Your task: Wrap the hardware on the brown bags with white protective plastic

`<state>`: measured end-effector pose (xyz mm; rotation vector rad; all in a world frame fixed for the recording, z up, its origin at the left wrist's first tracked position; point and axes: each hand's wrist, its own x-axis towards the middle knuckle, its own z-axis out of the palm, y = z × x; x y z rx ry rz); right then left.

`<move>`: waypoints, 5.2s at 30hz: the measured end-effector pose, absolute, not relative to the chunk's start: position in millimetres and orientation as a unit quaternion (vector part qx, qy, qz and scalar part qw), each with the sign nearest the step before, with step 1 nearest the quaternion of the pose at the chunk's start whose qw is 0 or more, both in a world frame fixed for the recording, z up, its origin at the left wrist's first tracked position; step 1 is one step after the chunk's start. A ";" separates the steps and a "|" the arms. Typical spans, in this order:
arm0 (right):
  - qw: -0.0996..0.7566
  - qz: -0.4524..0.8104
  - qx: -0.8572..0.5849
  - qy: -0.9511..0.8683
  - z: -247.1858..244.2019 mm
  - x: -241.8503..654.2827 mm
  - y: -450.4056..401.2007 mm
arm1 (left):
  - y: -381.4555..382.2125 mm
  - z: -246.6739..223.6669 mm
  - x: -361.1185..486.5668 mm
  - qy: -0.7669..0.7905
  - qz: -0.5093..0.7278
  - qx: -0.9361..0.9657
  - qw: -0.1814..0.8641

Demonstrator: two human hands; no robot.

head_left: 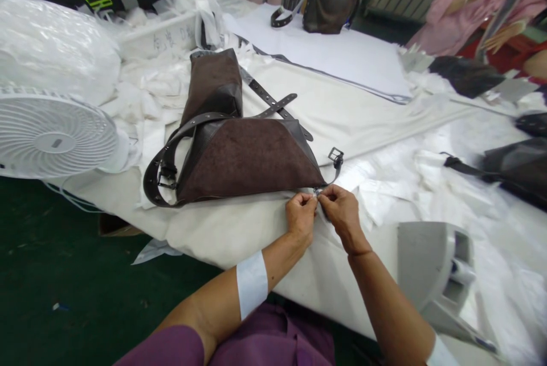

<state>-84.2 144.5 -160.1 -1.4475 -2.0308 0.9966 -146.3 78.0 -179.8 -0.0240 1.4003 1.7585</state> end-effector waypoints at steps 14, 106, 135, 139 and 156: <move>0.256 0.411 -0.393 -0.782 -162.4 -75.0 116.3 | 67.7 -173.4 -162.9 0.627 0.679 0.173 0.342; 0.241 0.493 -0.748 -0.374 -95.1 191.7 135.8 | 74.9 -201.5 -189.6 0.566 0.629 0.180 0.501; 0.377 0.568 -0.651 -0.334 -69.1 202.8 96.7 | 72.8 -197.9 -188.6 0.566 0.627 0.183 0.503; 0.395 0.582 -0.657 -0.272 -81.9 199.4 60.5 | 72.6 -196.1 -187.7 0.563 0.630 0.187 0.500; 0.277 0.316 -0.765 -0.487 -135.5 195.6 8.1 | 73.9 -196.1 -184.1 0.570 0.651 0.156 0.476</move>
